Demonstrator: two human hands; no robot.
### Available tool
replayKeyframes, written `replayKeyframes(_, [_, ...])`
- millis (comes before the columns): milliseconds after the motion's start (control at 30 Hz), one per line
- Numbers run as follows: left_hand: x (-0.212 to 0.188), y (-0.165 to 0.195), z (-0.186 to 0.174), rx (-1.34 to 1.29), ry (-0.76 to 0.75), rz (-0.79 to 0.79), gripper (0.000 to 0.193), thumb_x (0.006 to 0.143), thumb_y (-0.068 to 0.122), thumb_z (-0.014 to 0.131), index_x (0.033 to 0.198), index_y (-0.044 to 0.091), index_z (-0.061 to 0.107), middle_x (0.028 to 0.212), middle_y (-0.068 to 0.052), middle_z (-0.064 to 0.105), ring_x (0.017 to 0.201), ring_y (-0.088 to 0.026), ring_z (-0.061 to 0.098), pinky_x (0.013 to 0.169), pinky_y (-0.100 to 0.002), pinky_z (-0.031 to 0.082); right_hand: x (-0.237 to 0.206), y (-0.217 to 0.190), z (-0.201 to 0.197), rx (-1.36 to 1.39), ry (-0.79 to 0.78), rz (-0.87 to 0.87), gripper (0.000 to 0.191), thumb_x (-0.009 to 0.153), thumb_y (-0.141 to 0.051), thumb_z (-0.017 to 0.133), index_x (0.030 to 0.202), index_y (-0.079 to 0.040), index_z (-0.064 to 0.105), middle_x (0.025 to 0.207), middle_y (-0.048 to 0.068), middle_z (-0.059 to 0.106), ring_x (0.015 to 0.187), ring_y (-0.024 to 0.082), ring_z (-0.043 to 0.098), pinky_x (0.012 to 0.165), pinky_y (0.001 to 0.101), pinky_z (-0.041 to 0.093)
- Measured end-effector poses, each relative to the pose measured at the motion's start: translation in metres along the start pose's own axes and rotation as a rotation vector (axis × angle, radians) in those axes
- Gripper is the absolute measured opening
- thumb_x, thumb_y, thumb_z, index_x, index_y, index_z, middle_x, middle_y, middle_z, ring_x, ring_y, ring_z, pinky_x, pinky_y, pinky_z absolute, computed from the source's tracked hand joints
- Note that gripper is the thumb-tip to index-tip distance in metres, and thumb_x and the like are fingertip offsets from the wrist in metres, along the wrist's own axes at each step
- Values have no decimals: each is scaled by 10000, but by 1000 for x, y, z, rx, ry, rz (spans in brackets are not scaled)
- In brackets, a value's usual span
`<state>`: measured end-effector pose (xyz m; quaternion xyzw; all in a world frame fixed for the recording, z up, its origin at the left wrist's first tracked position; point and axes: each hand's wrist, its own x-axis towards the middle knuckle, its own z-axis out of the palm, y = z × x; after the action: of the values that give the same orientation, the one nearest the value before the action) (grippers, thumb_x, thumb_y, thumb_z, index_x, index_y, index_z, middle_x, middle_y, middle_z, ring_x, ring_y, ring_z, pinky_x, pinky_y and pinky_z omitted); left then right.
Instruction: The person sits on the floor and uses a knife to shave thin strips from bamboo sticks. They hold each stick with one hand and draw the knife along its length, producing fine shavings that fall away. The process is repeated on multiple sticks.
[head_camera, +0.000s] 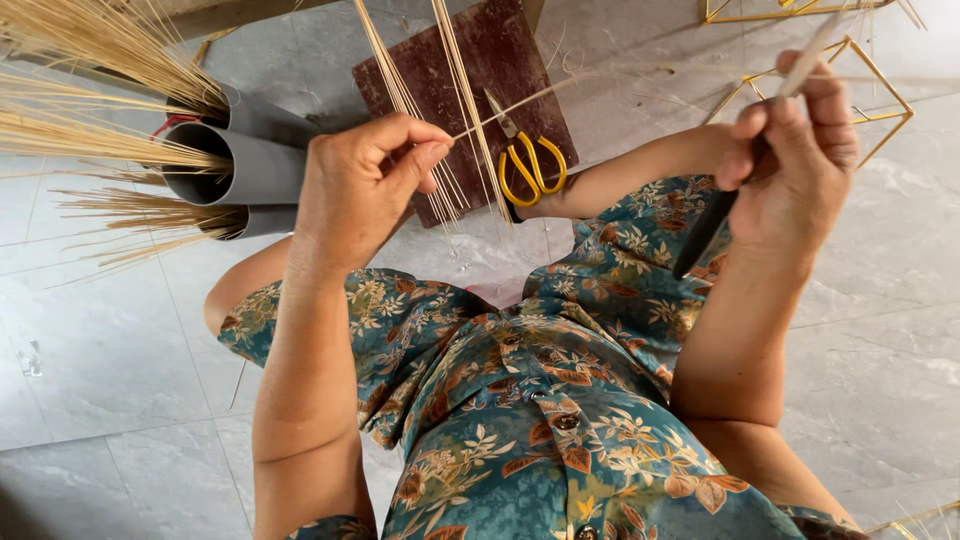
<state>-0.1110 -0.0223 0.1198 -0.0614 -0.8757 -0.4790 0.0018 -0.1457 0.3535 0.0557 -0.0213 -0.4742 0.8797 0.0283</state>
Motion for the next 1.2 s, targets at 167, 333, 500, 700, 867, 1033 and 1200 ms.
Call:
replayKeyframes(167, [5,3,14,-120,-84,2,71,1016,138,705,1042,110,765,836,15,774,693,-31,715,539,-189,526,-12,20,42,-106,-101,64,317,1117,12,616,1430,59,586,849,139,700,528,151,561,476,253,433])
replayKeyframes(333, [5,12,26,-137,-167,18,110,1022,124,691,1111,115,754,827,0,783,716,-23,727,568,-193,539,-27,33,73,-150,-241,206,383,1080,-19,607,1457,24,555,883,124,714,557,127,574,505,233,461])
replayKeyframes(500, [1,9,24,-242,-245,-69,184,1019,102,633,1177,93,727,875,-7,789,671,-29,699,578,-198,563,-36,46,87,-127,-293,280,326,1088,-32,617,1405,36,581,882,124,710,597,132,594,531,241,479])
replayKeyframes(700, [-9,0,1,-161,-182,-156,113,1019,129,668,1060,83,764,813,-7,777,616,-35,693,525,-203,562,-20,34,74,-69,-216,192,293,1085,-35,621,1372,25,613,885,115,716,563,110,594,523,237,468])
replayKeyframes(867, [-8,5,17,-204,-151,-146,97,1007,114,684,1061,86,759,744,5,737,634,-25,683,518,-198,541,-36,50,92,-156,-271,268,286,1067,-42,632,1349,-4,610,852,102,719,586,100,587,528,230,482])
replayKeyframes(1033, [-14,3,22,-206,-108,-89,79,1014,101,679,1034,85,753,731,14,724,631,-23,686,538,-191,554,-40,57,97,-89,-294,296,267,1059,-58,639,1320,-6,625,852,91,719,596,108,600,527,236,487])
replayKeyframes(1200, [-29,-15,0,-111,-75,-120,76,1015,105,680,1015,92,755,714,18,718,610,-30,682,518,-195,546,-19,43,70,-44,-197,211,251,1079,-36,640,1322,27,627,894,125,715,611,136,622,532,254,474])
